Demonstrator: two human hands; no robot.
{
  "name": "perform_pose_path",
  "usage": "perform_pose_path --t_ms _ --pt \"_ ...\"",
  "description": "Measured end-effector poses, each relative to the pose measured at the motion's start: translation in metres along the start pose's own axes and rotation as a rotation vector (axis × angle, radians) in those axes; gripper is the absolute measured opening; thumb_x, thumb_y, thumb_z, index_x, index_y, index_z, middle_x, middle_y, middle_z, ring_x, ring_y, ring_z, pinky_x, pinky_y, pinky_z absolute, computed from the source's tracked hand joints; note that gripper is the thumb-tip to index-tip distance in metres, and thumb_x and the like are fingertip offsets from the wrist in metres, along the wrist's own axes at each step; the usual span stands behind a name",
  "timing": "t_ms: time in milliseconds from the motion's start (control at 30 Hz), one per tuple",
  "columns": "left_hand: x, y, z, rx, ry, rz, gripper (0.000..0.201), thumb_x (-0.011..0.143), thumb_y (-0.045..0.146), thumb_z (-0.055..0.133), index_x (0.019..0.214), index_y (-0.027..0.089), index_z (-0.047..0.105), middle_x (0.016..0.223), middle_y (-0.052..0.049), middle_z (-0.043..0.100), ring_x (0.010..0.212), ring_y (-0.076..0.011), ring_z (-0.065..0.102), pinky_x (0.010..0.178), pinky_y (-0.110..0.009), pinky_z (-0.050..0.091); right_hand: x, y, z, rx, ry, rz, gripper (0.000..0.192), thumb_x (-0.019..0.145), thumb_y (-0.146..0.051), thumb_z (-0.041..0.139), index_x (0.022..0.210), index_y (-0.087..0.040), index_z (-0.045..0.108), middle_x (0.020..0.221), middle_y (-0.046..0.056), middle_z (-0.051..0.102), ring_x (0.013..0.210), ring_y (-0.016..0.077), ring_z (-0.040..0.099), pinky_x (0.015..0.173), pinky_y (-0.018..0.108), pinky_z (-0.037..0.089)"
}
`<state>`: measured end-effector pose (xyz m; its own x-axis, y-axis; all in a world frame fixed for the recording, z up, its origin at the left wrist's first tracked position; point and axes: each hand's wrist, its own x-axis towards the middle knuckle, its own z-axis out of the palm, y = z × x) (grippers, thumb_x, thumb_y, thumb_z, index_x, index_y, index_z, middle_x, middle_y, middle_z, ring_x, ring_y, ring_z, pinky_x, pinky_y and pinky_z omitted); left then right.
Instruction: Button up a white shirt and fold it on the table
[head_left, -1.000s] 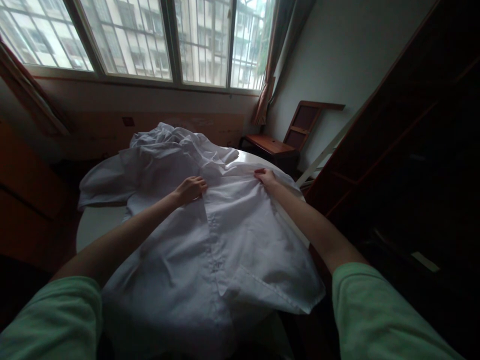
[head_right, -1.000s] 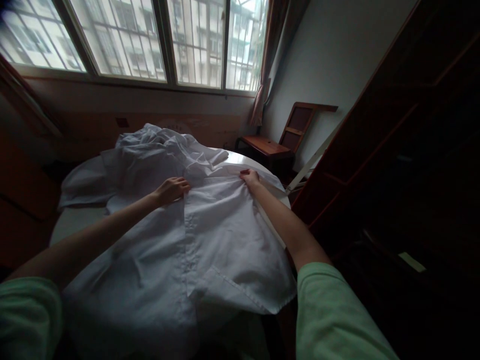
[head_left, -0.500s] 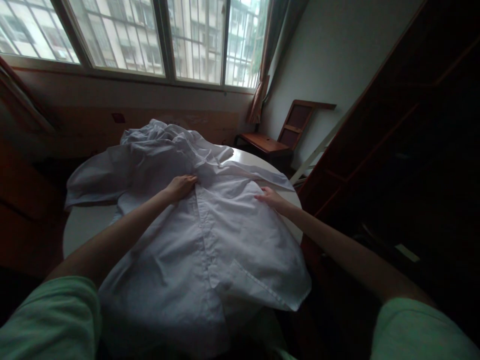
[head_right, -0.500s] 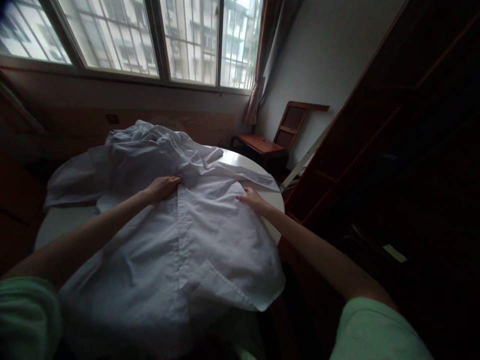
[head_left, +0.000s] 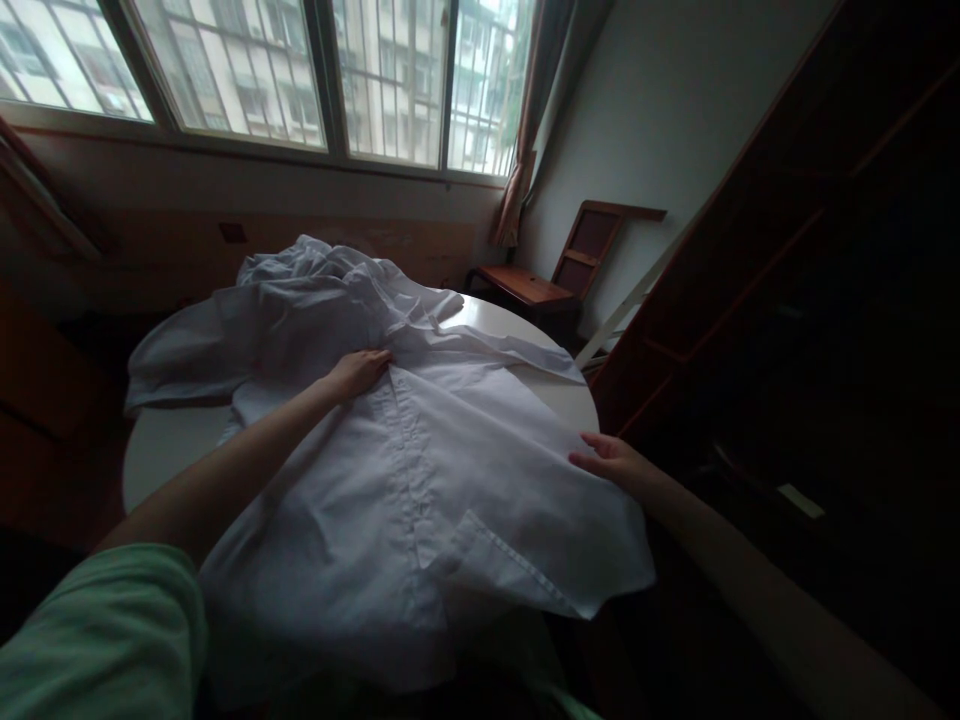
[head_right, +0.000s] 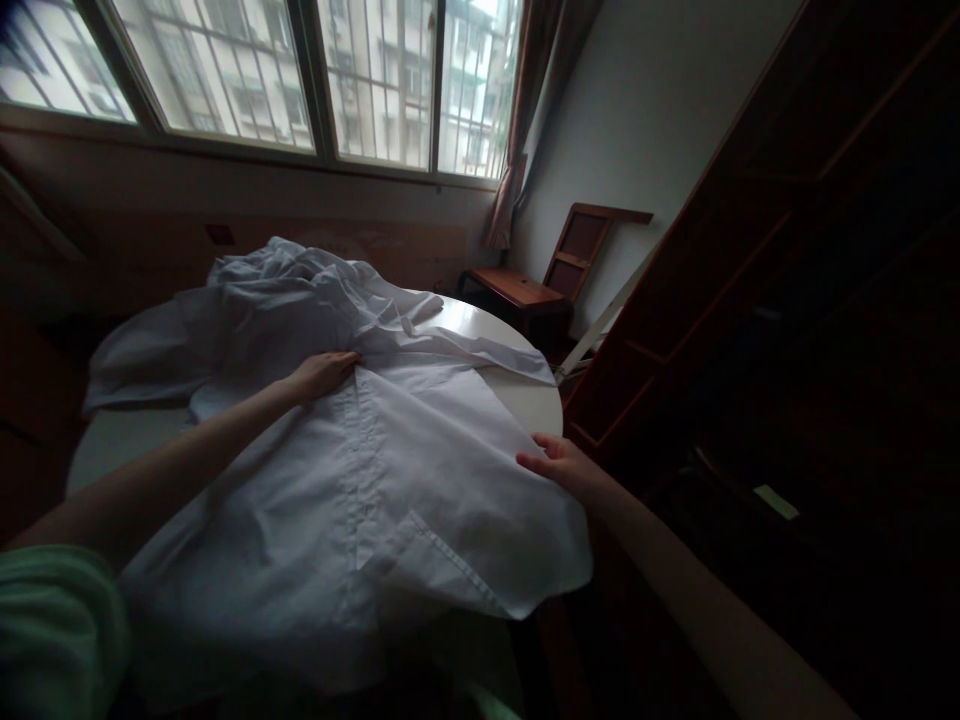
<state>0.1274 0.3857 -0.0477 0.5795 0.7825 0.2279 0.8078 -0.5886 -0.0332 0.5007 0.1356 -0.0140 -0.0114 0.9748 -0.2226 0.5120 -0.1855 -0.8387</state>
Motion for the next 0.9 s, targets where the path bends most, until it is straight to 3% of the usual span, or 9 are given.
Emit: perform_pose_path --t_ms 100,200,300,433,567,667,800,833,900 --pt "0.000 -0.001 0.005 -0.002 0.010 -0.014 0.034 0.089 0.027 0.030 0.119 0.021 0.046 0.109 -0.008 0.063 0.096 -0.0203 0.061 0.079 -0.027 0.046 -0.003 -0.001 -0.003 -0.522 0.199 -0.003 0.034 0.067 -0.036 0.064 0.095 -0.017 0.062 0.065 0.005 0.060 0.067 0.0230 0.059 0.064 0.032 0.044" --pt "0.000 -0.002 0.009 -0.032 0.047 -0.031 0.038 0.089 0.024 0.030 0.125 0.019 0.042 0.118 -0.009 0.058 0.103 -0.0206 0.058 0.085 -0.028 0.044 -0.007 -0.007 0.006 -0.641 0.268 -0.176 0.030 0.071 -0.031 0.059 0.098 -0.018 0.059 0.077 0.006 0.061 0.069 0.0196 0.057 0.065 0.031 0.043" --pt "0.001 -0.002 0.011 -0.066 0.064 -0.030 0.037 0.088 0.022 0.030 0.120 0.017 0.048 0.120 -0.009 0.057 0.108 -0.0198 0.055 0.091 -0.028 0.041 -0.013 -0.020 0.029 -0.498 0.067 -0.358 0.022 0.078 -0.035 0.054 0.091 -0.018 0.059 0.079 0.005 0.060 0.069 0.0155 0.056 0.063 0.027 0.043" --pt "0.000 0.000 0.011 -0.088 0.073 -0.031 0.036 0.088 0.022 0.031 0.117 0.016 0.051 0.119 -0.009 0.058 0.107 -0.0195 0.056 0.091 -0.028 0.041 -0.020 -0.041 0.070 -0.389 -0.293 -0.499 0.034 0.077 -0.044 0.058 0.098 -0.018 0.059 0.086 0.005 0.059 0.078 0.0147 0.055 0.070 0.026 0.043" --pt "-0.002 0.002 0.008 -0.088 0.076 -0.056 0.035 0.088 0.024 0.032 0.116 0.017 0.052 0.117 -0.009 0.059 0.104 -0.0203 0.057 0.089 -0.029 0.042 -0.017 -0.058 0.100 -0.473 -0.359 -0.608 0.038 0.068 -0.040 0.069 0.097 -0.018 0.059 0.099 0.007 0.054 0.089 0.0175 0.051 0.077 0.028 0.042" --pt "-0.002 0.003 0.007 -0.095 0.063 -0.059 0.034 0.088 0.023 0.033 0.116 0.017 0.052 0.116 -0.009 0.060 0.103 -0.0192 0.057 0.089 -0.027 0.042 -0.018 -0.074 0.104 -0.506 -0.520 -0.696 0.015 0.071 -0.024 0.065 0.082 -0.016 0.059 0.094 0.006 0.056 0.088 0.0162 0.051 0.077 0.026 0.042" --pt "-0.003 0.005 0.004 -0.121 0.081 -0.056 0.033 0.087 0.022 0.035 0.115 0.017 0.052 0.114 -0.009 0.061 0.101 -0.0181 0.059 0.086 -0.026 0.044 -0.031 -0.103 0.095 -0.307 -1.109 -0.709 0.013 0.081 -0.023 0.058 0.091 -0.016 0.059 0.092 0.002 0.061 0.088 0.0110 0.057 0.079 0.020 0.042" --pt "-0.004 0.006 0.003 -0.123 0.098 -0.044 0.033 0.087 0.021 0.035 0.114 0.017 0.053 0.113 -0.009 0.061 0.100 -0.0181 0.059 0.086 -0.026 0.044 -0.032 -0.110 0.093 -0.273 -1.161 -0.697 0.016 0.083 -0.025 0.056 0.095 -0.016 0.059 0.095 0.002 0.062 0.090 0.0105 0.057 0.081 0.019 0.042" --pt "-0.006 0.008 0.000 -0.118 0.132 -0.010 0.031 0.087 0.020 0.036 0.110 0.016 0.055 0.110 -0.009 0.062 0.099 -0.0180 0.058 0.084 -0.026 0.045 -0.024 -0.117 0.092 -0.300 -1.018 -0.682 0.021 0.084 -0.029 0.054 0.101 -0.017 0.058 0.100 0.004 0.062 0.094 0.0116 0.057 0.084 0.021 0.042"
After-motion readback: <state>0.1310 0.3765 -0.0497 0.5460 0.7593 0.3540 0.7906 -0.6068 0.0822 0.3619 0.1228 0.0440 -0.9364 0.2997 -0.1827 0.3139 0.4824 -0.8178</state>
